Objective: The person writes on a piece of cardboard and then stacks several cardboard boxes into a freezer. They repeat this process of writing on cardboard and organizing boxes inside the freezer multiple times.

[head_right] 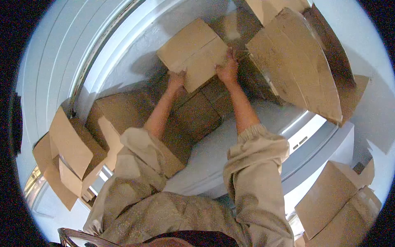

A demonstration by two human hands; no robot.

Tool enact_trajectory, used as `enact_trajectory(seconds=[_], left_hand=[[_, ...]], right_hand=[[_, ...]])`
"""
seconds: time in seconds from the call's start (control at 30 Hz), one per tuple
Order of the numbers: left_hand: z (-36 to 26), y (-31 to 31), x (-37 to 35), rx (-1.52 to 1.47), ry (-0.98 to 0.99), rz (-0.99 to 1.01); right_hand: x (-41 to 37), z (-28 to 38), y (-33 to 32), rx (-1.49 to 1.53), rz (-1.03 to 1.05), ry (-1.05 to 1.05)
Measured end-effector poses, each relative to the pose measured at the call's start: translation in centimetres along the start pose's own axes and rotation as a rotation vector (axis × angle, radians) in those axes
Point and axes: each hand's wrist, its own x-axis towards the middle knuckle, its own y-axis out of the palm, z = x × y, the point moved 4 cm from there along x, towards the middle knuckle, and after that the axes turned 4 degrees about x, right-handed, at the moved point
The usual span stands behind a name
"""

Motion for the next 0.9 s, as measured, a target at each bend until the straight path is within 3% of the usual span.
enact_trajectory(seconds=[0.07,0.1,0.17,0.2,0.23,0.27,0.3,0.33,0.37,0.4,0.43,0.47,0.5,0.57,0.63,0.7,0.73,0.83,0.9], left_hand=[[1.6,-1.4,-1.0,-0.293,-0.226,-0.03],[-4.5,-0.1,3.4,-0.38,-0.057,-0.058],[-2.1,-1.5,1.5,-0.049,0.133,0.0],[0.3,-1.6,2.7,-0.077,0.141,0.0],[-4.4,-4.1,-1.1,-0.045,0.619,-0.181],[-5.6,-5.3,-3.1,0.208,0.389,0.102],[-4.3,-4.9,-2.9,0.121,0.471,0.154],[-0.4,-3.2,-0.7,-0.14,0.394,0.262],[3.1,-2.1,1.1,0.079,0.876,0.322],[4.2,-1.4,-2.5,-0.11,0.634,0.331],[3.8,-2.4,-7.7,-0.287,0.375,0.312],[3.0,-6.6,-17.3,-0.281,0.413,0.365],[-4.4,-5.4,-25.4,-0.305,0.154,0.441],[-5.0,-6.6,-33.6,-0.277,0.252,0.451],[-2.2,-5.9,-37.4,-0.225,0.387,0.389],[-2.7,-5.3,-43.0,-0.226,0.528,0.413],[-4.0,-5.2,-46.0,-0.228,0.546,0.404],[-11.3,-3.9,-55.9,-0.01,1.059,0.54],[-15.0,-1.2,-60.7,0.088,1.36,0.575]], right_hand=[[-0.8,1.2,0.7,0.048,0.001,-0.09],[3.7,1.6,-2.5,0.006,-0.139,-0.212],[2.0,0.3,0.6,-0.236,-0.115,-0.038],[-1.6,4.5,-0.6,-0.152,-0.13,-0.068],[-1.1,2.3,3.1,-0.102,-0.1,-0.483],[-4.2,4.4,2.1,0.119,-0.195,-0.348],[-9.2,7.8,1.1,0.336,-0.312,-0.212],[-14.4,11.5,-1.4,0.37,-0.182,-0.051],[-18.3,13.7,-2.9,0.342,0.182,0.015],[-24.2,16.4,-5.3,0.556,-0.015,-0.104],[-29.3,17.1,-4.4,0.438,-0.056,-0.214],[-33.6,17.3,-3.2,0.343,-0.451,-0.47],[-38.2,18.5,-5.2,0.291,0.019,-0.352],[-45.1,17.6,-4.6,0.438,0.257,-0.497],[-50.9,16.0,-6.4,0.473,0.202,-0.582],[-54.1,12.5,-7.2,0.16,0.039,-0.526],[-56.1,12.0,-10.5,0.125,-0.179,-0.518],[-62.1,6.7,-16.1,-0.029,-0.789,-0.439],[-65.9,4.5,-18.0,-0.171,-0.841,-0.288]])
